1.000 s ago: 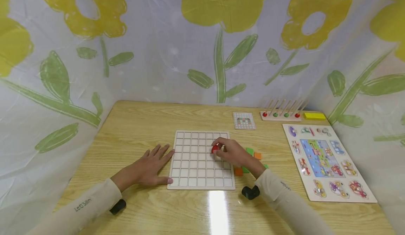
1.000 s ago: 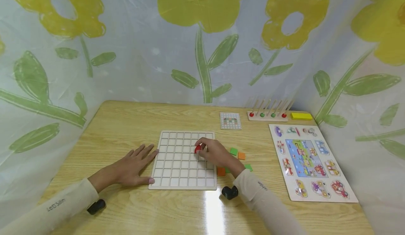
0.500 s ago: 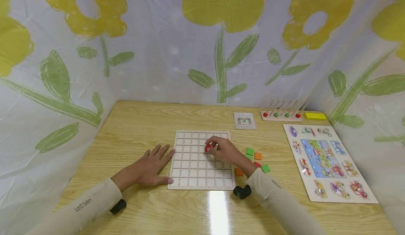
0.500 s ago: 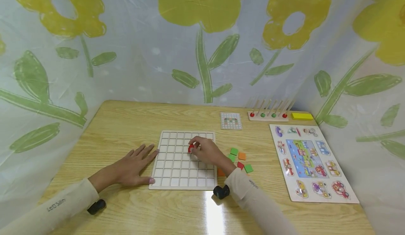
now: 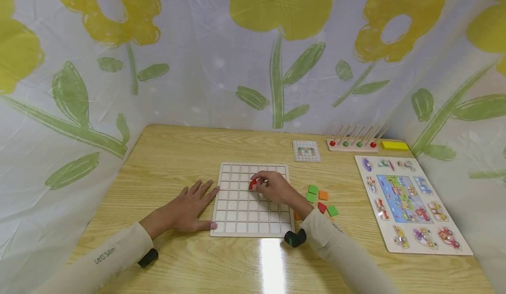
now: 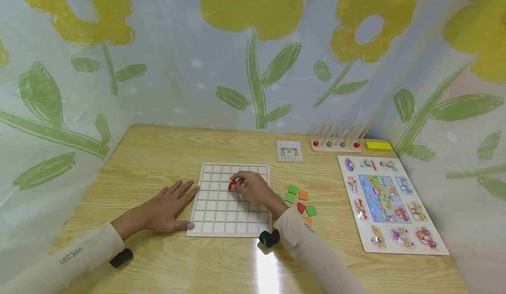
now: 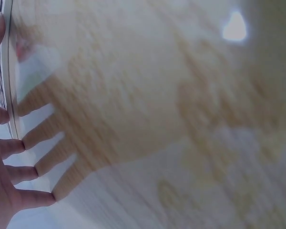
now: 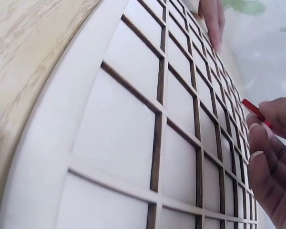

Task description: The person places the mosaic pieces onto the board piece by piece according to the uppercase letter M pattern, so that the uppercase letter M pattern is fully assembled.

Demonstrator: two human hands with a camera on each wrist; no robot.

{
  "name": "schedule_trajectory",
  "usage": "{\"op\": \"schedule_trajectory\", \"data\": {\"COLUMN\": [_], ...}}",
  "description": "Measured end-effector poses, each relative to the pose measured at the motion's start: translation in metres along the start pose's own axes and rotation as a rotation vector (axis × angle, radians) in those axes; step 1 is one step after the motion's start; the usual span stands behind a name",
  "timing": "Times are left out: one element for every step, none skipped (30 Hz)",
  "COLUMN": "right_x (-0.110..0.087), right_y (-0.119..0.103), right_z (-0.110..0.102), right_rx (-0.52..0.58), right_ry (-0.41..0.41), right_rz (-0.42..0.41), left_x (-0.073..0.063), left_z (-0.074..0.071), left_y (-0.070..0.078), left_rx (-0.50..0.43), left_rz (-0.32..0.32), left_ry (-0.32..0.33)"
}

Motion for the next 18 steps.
{"op": "schedule_trajectory", "data": {"right_x": [0.001, 0.002, 0.003, 0.004, 0.004, 0.005, 0.006, 0.007, 0.007, 0.008, 0.009, 0.01, 0.011, 0.013, 0.014, 0.015, 0.016, 0.017], "right_y": [0.0, 0.001, 0.001, 0.0, 0.001, 0.001, 0.001, 0.0, -0.001, -0.002, -0.003, -0.003, -0.004, -0.004, -0.005, -0.005, -0.005, -0.004], "right_z": [0.001, 0.002, 0.003, 0.003, 0.004, 0.005, 0.005, 0.006, 0.006, 0.007, 0.007, 0.008, 0.008, 0.009, 0.01, 0.01, 0.011, 0.011], "right_rx": [0.004, 0.007, 0.011, 0.015, 0.014, 0.015, 0.014, 0.015, 0.017, 0.013, 0.011, 0.014, 0.019, 0.025, 0.026, 0.031, 0.035, 0.038], "right_ry": [0.001, 0.001, 0.004, 0.007, 0.01, 0.01, 0.013, 0.016, 0.018, 0.021, 0.02, 0.017, 0.016, 0.013, 0.01, 0.007, 0.005, 0.003], "right_rz": [0.002, 0.006, 0.01, 0.012, 0.018, 0.019, 0.024, 0.027, 0.028, 0.027, 0.029, 0.028, 0.031, 0.032, 0.03, 0.033, 0.036, 0.038], "left_x": [0.0, 0.0, 0.0, 0.0, 0.0, 0.0, 0.0, 0.0, 0.0, 0.0, 0.0, 0.0, 0.0, 0.0, 0.0, 0.0, 0.0, 0.0], "left_z": [0.0, 0.0, 0.0, -0.001, -0.001, -0.001, -0.001, -0.001, -0.001, -0.001, -0.001, -0.001, -0.001, -0.001, -0.001, -0.001, -0.001, 0.0], "left_y": [0.0, 0.0, 0.0, 0.0, 0.001, 0.001, 0.001, 0.001, 0.001, 0.001, 0.001, 0.001, 0.001, 0.001, 0.001, 0.001, 0.001, 0.001], "left_rx": [0.0, 0.0, 0.001, 0.002, 0.003, 0.004, 0.004, 0.005, 0.005, 0.006, 0.005, 0.006, 0.007, 0.007, 0.009, 0.011, 0.012, 0.014], "left_rz": [0.001, 0.001, 0.002, 0.002, 0.003, 0.004, 0.005, 0.006, 0.007, 0.008, 0.009, 0.01, 0.01, 0.01, 0.01, 0.009, 0.009, 0.007], "left_ry": [0.001, 0.001, 0.0, 0.0, -0.001, -0.001, -0.003, -0.004, -0.005, -0.005, -0.006, -0.005, -0.004, -0.003, -0.003, -0.002, -0.003, -0.003]}}
Point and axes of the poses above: each hand's wrist, its own x-axis towards the middle knuckle, its own z-axis out of the palm, y = z × x, the point moved 6 cm from there along x, towards the middle knuckle, and after that the axes turned 15 degrees about -y, right-handed, at the moved point
